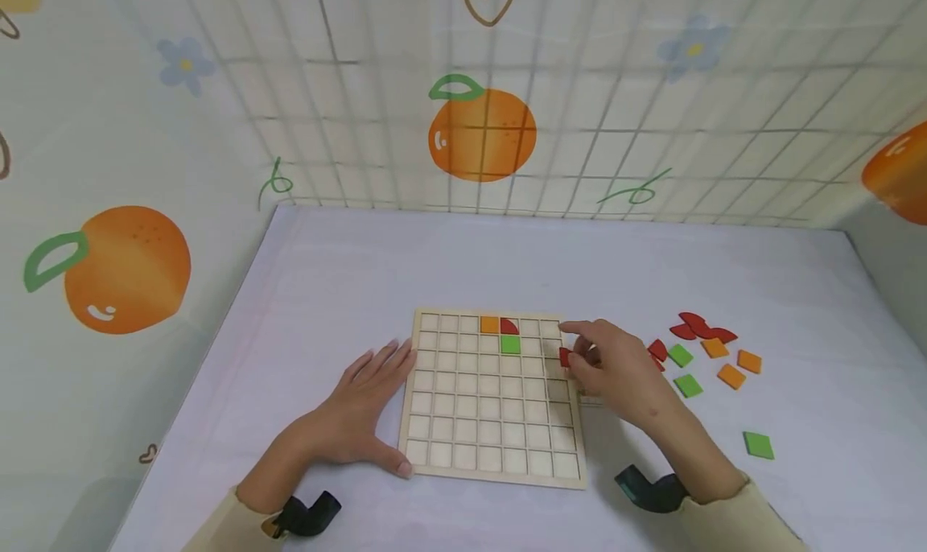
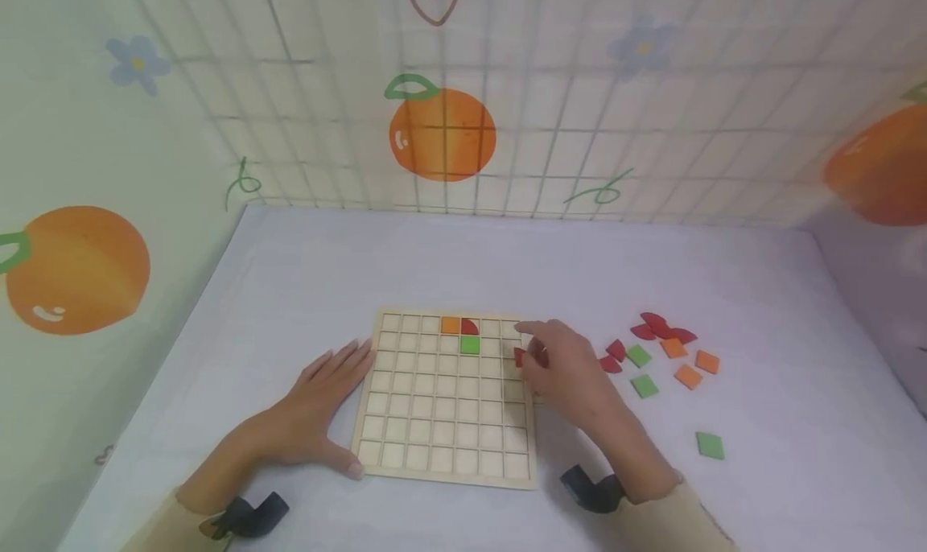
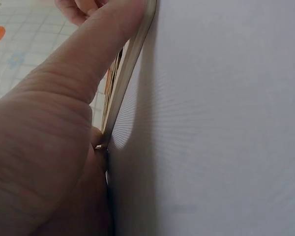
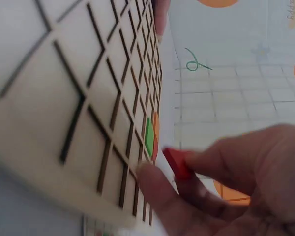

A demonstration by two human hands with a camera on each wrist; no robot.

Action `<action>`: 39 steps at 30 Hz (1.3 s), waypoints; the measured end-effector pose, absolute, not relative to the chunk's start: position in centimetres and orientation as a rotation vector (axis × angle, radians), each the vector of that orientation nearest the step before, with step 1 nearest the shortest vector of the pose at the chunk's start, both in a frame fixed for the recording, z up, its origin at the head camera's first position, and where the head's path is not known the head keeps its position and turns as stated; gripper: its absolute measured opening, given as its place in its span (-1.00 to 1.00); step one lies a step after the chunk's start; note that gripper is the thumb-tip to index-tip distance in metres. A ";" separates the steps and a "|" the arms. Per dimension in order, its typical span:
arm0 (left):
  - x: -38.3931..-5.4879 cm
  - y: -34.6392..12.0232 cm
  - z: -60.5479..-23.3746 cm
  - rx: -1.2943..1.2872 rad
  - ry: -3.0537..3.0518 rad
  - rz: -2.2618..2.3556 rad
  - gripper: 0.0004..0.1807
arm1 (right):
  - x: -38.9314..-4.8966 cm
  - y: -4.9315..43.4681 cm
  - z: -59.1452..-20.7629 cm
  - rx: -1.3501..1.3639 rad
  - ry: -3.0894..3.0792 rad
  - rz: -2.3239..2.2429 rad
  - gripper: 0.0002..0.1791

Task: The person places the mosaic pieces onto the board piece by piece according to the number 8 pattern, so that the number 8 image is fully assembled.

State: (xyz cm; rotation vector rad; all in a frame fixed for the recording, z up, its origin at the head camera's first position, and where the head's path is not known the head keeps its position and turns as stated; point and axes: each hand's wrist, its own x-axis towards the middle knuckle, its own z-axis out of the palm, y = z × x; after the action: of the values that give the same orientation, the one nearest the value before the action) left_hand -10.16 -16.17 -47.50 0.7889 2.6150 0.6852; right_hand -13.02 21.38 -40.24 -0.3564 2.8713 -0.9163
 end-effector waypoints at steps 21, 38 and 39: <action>-10.2 -16.0 -47.3 0.800 2.619 0.670 0.63 | -15.4 16.8 -43.1 -0.358 2.688 -0.967 -0.90; -9.8 -16.2 -47.4 0.807 2.634 0.687 0.53 | -12.8 21.3 -42.0 -0.432 2.709 -1.083 -0.86; -9.8 -16.2 -47.4 0.811 2.637 0.692 0.52 | -12.5 22.4 -41.7 -0.398 2.734 -1.075 -0.84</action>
State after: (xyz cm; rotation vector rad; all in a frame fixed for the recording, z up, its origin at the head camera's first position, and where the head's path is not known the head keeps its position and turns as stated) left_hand -9.80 -16.15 -47.39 0.8114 2.6370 0.6924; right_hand -12.52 22.40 -41.74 -0.3975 2.7342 -1.0749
